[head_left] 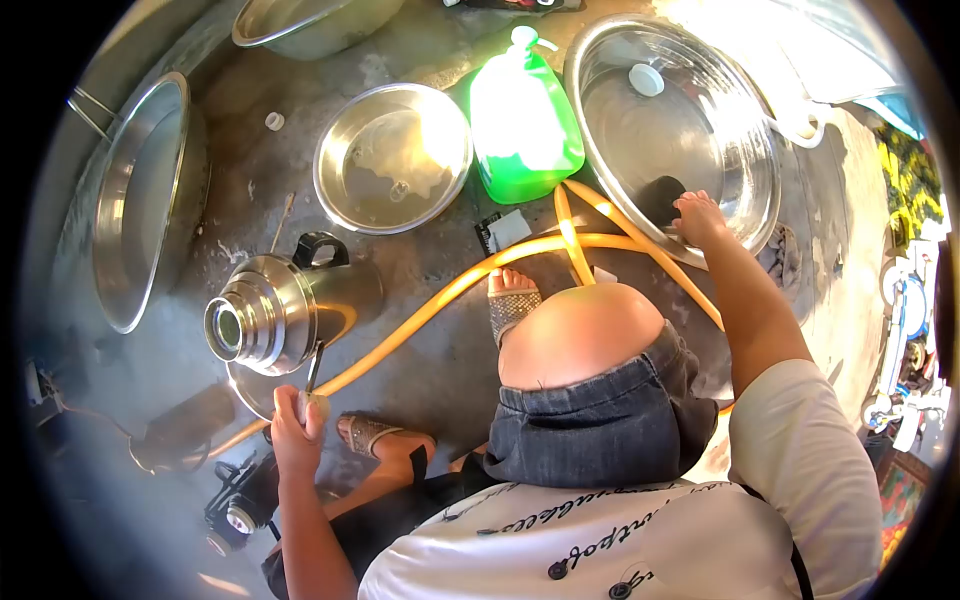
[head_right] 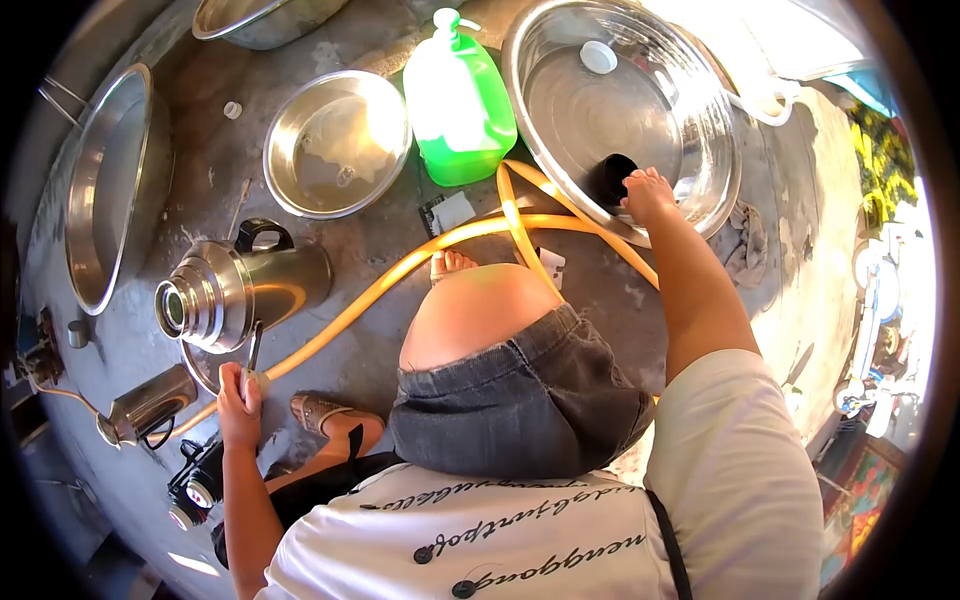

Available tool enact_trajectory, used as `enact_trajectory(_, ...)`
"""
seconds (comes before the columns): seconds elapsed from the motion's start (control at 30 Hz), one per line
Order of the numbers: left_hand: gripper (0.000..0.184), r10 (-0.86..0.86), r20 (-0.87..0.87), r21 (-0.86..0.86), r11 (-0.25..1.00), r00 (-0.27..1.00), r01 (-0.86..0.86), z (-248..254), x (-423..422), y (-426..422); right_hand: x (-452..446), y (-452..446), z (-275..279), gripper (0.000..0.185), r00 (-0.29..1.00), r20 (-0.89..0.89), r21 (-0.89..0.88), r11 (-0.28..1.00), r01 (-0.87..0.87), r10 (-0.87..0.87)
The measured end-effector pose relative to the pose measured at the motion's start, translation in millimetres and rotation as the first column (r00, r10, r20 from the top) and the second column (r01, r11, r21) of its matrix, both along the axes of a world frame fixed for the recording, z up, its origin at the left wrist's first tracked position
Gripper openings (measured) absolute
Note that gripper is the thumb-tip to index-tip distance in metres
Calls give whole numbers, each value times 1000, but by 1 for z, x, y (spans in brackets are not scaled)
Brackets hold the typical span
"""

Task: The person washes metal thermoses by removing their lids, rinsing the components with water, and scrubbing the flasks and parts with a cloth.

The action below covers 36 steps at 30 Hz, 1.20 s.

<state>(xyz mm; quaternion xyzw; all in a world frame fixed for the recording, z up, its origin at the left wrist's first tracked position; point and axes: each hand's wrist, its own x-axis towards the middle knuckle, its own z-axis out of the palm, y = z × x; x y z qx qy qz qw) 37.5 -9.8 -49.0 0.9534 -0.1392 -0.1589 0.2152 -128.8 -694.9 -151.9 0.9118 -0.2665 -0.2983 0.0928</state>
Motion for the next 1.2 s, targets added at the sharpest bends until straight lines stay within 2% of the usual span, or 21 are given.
enact_trajectory(0.07, 35, -5, -29, 28, 1000, 1000, 6, 3, 1, -3, 7, 1, -27, 43, 968, 36, 223, 946, 234, -248)
enact_trajectory(0.1, 35, -6, -56, 44, 999, 998, 8, 5, 2, -5, 12, 2, -42, 43, 967, 31, 236, 942, 238, -252)
enact_trajectory(0.17, 35, -8, -50, 39, 999, 999, 10, 14, 4, -13, 32, 1, -72, 46, 907, -113, 249, 872, 421, -406)
enact_trajectory(0.2, 35, -41, 28, 55, 998, 999, 40, 22, 7, -16, 29, -16, -96, 46, 963, -190, 298, 924, 240, -189)
enact_trajectory(0.23, 35, -70, 104, 77, 995, 992, 62, 29, 8, -15, 21, -7, -93, 36, 928, 84, 289, 900, 326, -363)
enact_trajectory(0.33, 46, 95, 258, -94, 993, 961, -73, 60, 21, -25, 9, -33, -111, 32, 962, 172, 189, 965, 181, -214)
enact_trajectory(0.4, 44, 91, 441, -66, 995, 893, -69, 83, 42, -39, -29, -109, -162, 34, 932, 299, 331, 938, 100, -205)
enact_trajectory(0.43, 47, 294, 371, -321, 931, 881, -176, 90, 50, -55, -51, -156, -192, 35, 895, 374, 440, 896, 58, -242)
enact_trajectory(0.47, 47, 275, 439, -261, 950, 855, -171, 95, 60, -61, -72, -202, -236, 37, 844, 432, 572, 820, 15, -316)
enact_trajectory(0.53, 46, 292, 463, -260, 947, 837, -186, 97, 74, -68, -46, -161, -155, 38, 923, 377, 290, 956, -40, -76)
enact_trajectory(0.57, 46, 304, 448, -241, 947, 841, -214, 98, 78, -71, -35, -151, -130, 38, 923, 379, 292, 955, -47, -71)
enact_trajectory(0.63, 44, 103, 464, 45, 989, 880, -139, 99, 82, -73, -22, -135, -92, 33, 994, 96, 227, 971, -77, 57)
enact_trajectory(0.7, 42, 154, 454, -15, 986, 878, -165, 95, 80, -70, -2, -91, -46, 31, 987, 154, 188, 979, -76, 47)
enact_trajectory(0.77, 41, 67, 456, 82, 990, 888, -116, 97, 79, -68, 12, -75, -35, 29, 966, -206, 35, 988, -153, 157)
enact_trajectory(0.8, 41, 44, 457, 109, 988, 889, -105, 100, 81, -70, 12, -77, -44, 31, 946, -273, 15, 984, -177, 175)
enact_trajectory(0.93, 44, 65, 424, 86, 990, 903, -111, 95, 86, -71, -12, -144, -148, 40, 995, -97, 169, 985, 23, -6)
enact_trajectory(1.03, 45, 193, 385, -28, 980, 903, -198, 88, 83, -75, 16, -91, -123, 32, 868, 158, 366, 844, 392, -471)
enact_trajectory(1.07, 45, 212, 379, -56, 977, 901, -207, 83, 83, -71, 24, -76, -110, 26, 979, 186, 193, 973, -123, 86)
enact_trajectory(1.13, 46, 246, 413, -100, 969, 877, -225, 70, 80, -72, 28, -63, -101, 17, 876, 291, 111, 896, -431, 385)
enact_trajectory(1.17, 46, 275, 440, -139, 961, 855, -237, 67, 79, -73, 30, -55, -95, 14, 785, 333, 37, 824, -565, 523)
enact_trajectory(1.2, 45, 300, 409, -177, 953, 862, -248, 68, 78, -75, 35, -42, -85, 13, 824, 505, 246, 872, -423, 257)
